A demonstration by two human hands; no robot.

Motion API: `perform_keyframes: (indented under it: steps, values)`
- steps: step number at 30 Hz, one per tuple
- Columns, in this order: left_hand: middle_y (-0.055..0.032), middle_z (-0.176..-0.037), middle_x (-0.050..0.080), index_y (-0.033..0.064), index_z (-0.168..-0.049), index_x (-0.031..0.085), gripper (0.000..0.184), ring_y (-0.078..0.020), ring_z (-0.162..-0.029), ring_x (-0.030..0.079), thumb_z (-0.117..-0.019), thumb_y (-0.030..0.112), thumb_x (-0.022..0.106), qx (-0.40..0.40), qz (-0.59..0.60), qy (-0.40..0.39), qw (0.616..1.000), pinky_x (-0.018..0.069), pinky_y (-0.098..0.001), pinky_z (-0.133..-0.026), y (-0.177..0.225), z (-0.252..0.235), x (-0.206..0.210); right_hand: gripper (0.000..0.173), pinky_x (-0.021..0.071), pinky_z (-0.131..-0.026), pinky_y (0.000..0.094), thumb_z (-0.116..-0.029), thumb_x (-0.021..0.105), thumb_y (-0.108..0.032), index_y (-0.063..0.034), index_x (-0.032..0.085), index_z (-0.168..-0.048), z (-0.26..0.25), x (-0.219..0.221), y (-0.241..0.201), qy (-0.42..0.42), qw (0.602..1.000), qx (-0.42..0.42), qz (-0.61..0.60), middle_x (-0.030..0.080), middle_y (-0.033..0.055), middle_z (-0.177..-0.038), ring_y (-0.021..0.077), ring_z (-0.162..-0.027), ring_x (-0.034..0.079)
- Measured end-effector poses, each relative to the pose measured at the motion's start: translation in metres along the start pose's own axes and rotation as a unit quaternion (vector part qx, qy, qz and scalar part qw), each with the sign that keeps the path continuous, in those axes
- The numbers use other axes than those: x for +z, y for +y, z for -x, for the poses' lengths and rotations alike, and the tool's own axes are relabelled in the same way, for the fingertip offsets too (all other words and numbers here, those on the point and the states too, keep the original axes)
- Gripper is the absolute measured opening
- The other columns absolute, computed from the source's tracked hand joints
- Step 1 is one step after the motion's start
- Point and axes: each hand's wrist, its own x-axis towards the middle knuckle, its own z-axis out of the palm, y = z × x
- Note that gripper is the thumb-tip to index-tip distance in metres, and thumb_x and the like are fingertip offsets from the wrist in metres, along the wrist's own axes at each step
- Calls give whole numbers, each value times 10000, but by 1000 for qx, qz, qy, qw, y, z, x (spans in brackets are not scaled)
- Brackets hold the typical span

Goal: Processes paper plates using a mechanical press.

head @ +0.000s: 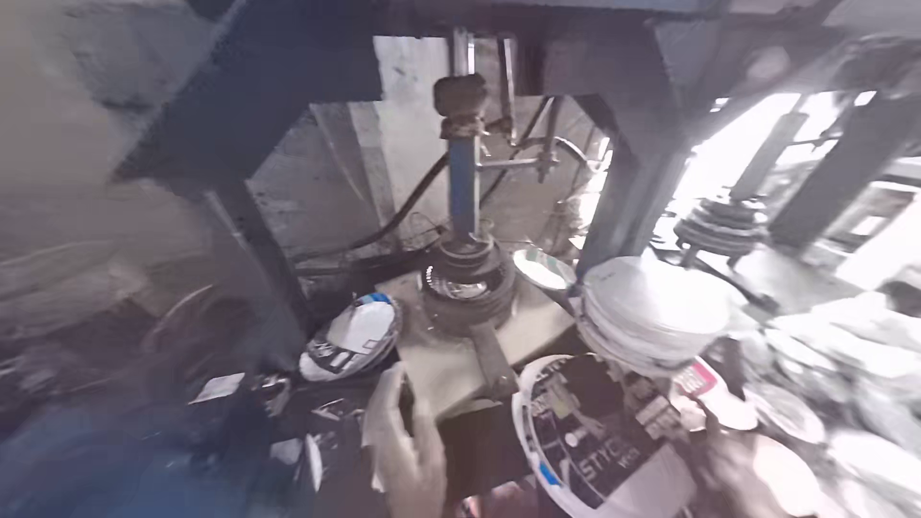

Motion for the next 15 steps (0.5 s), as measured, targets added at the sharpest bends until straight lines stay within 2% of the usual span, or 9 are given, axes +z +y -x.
perform_keyframes:
  steps: [1,3,5,7,8,9,11,13,15]
  values:
    - [-333,-1426,504,-163,-1392,462,552,-373,-1350,501,-968,185,521,6,31,-61,998,416,-454,-1114,14,10,30,745,510,-917,612,-970,637,-202,99,272,-1546,8,8,12,3,997,-3,-71,625,356,-1197,467,-1034,659]
    - [-334,-1555,357,-148,-1502,331,723,-438,-1456,364,-959,263,577,21,97,-187,977,314,-502,-1190,35,25,78,733,576,-792,400,-915,680,-118,113,312,-1506,20,6,2,97,977,-49,-185,666,249,-1072,219,-846,681]
    - [-329,-1607,252,-140,-1549,202,787,-377,-1485,331,-992,284,562,31,190,-271,943,315,-451,-1198,43,31,104,613,510,-842,176,-947,618,-131,167,365,-1419,24,-10,-25,191,939,-100,-267,615,188,-1137,-8,-939,594]
    - [-259,-1618,288,-100,-1564,200,718,-218,-1491,342,-1055,319,486,42,278,-320,905,325,-356,-1203,45,28,111,467,450,-986,161,-1030,515,-164,196,466,-1324,23,-12,-38,242,909,-154,-303,630,217,-1247,-23,-1126,580]
    - [-228,-1587,364,-91,-1548,250,684,-159,-1457,387,-1065,345,460,47,291,-328,898,339,-326,-1191,44,28,112,451,440,-1025,151,-1087,440,-265,125,496,-1307,21,-3,-34,246,909,-166,-294,647,150,-1263,-62,-1164,572]
    - [-225,-1545,420,-98,-1523,293,653,-149,-1421,428,-1071,347,446,48,282,-334,898,352,-326,-1183,41,30,112,480,445,-1035,173,-1100,398,-307,117,489,-1305,20,13,-27,243,913,-164,-283,645,157,-1262,-38,-1167,583]
    - [-303,-1434,490,-151,-1485,311,634,-231,-1307,532,-1056,296,445,40,235,-327,914,416,-382,-1119,27,43,115,502,476,-1028,281,-1049,449,-165,256,423,-1321,14,38,-14,232,926,-155,-254,600,345,-1253,151,-1166,637]
    - [-367,-1450,433,-186,-1509,194,702,-277,-1319,523,-1036,254,467,9,243,-320,916,427,-400,-1112,17,52,118,558,440,-1068,254,-1047,452,-178,241,361,-1405,-6,36,-17,213,920,-179,-277,536,353,-1368,144,-1260,586]
    - [-261,-1520,394,-119,-1565,19,773,-105,-1300,520,-1027,183,484,-73,323,-328,885,460,-268,-1065,21,49,108,588,328,-1185,232,-1091,423,-257,135,309,-1514,-27,20,-29,143,898,-221,-351,387,242,-1582,72,-1438,411]
